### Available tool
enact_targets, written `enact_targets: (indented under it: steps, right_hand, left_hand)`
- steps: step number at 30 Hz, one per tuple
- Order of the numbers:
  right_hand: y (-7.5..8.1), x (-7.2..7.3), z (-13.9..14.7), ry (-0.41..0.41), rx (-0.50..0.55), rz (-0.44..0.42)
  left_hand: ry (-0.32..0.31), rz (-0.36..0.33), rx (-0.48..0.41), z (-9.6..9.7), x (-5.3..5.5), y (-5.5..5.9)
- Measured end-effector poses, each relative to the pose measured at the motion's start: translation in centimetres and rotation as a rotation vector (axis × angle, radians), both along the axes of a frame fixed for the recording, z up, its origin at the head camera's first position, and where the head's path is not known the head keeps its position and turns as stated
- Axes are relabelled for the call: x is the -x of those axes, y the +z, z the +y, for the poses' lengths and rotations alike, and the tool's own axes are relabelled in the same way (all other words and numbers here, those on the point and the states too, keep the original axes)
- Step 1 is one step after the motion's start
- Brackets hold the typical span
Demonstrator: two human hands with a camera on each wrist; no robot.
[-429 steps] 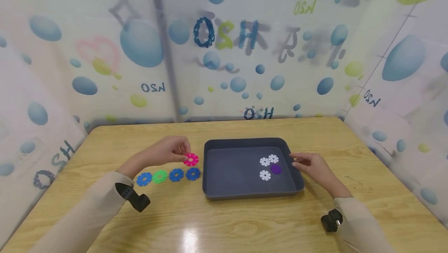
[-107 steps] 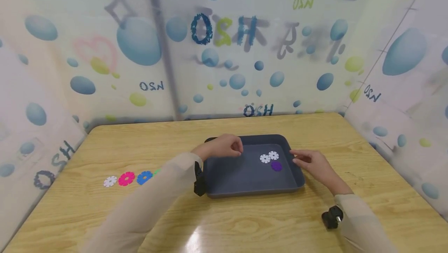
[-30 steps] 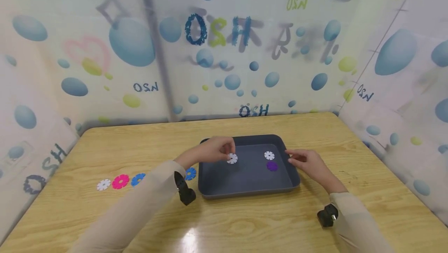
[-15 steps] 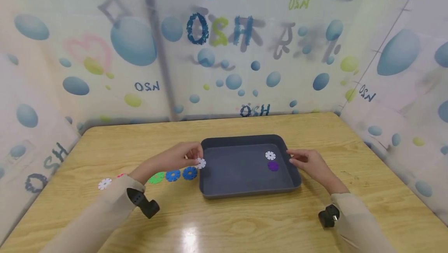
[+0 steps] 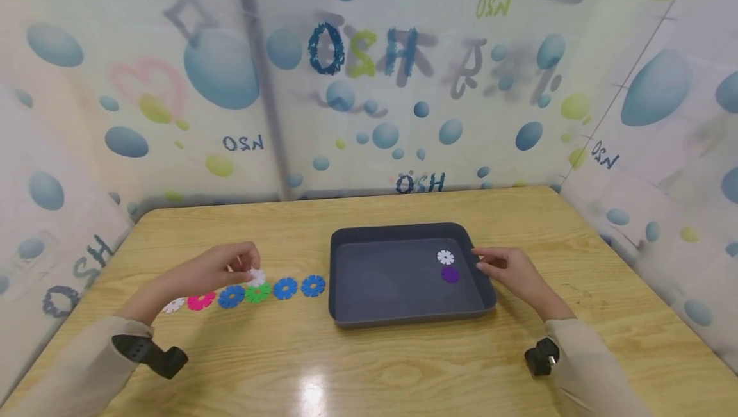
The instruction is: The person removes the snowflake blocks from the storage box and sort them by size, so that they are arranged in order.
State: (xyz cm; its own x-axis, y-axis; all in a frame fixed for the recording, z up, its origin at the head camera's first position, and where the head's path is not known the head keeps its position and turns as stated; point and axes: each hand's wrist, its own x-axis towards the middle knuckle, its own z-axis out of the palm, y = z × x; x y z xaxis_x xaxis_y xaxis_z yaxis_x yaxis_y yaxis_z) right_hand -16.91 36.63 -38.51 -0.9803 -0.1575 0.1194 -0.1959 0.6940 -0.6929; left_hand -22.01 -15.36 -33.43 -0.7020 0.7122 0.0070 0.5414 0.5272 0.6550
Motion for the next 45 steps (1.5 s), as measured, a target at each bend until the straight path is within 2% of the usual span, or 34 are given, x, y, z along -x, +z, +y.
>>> enact_targets:
  steps: [6,13,18,21,25,29,34,37,45]
  right_hand:
    - [-0.2,0.0,0.0,-0.002,0.008,0.006]
    - [-0.1,-0.1,0.0,-0.017,-0.003,-0.018]
    - [0.0,-0.1,0.0,-0.013,-0.005,-0.019]
    - [0.0,-0.2,0.0,-0.017,-0.002,-0.023]
    - [0.3,-0.2,-0.1,-0.016,-0.003,-0.024]
    - [0.3,-0.1,-0.1,-0.015,0.000,-0.024]
    - [0.1,-0.1,0.0,-0.013,0.008,-0.029]
    - [-0.1,0.0,0.1,-0.006,0.011,-0.027]
    - [-0.3,0.0,0.1,-0.003,0.024,-0.024]
  left_hand:
    - [0.079,-0.037,0.014,-4.8,0.3,-0.2]
    - [0.151,-0.042,0.064,-10.0,0.5,-0.7]
    - [0.183,-0.164,0.106,-13.1,0.7,-1.3]
    - [0.241,-0.216,0.152,-14.4,0.7,-1.7]
    - [0.345,-0.203,0.232,-15.3,0.7,-2.5]
    - [0.388,-0.168,0.257,-15.7,0.9,-3.3]
    - [0.419,-0.147,0.266,-15.8,1.0,-3.8]
    - [0.438,-0.157,0.264,-15.9,1.0,-3.9]
    - [0.449,-0.168,0.271,-16.0,0.9,-4.3]
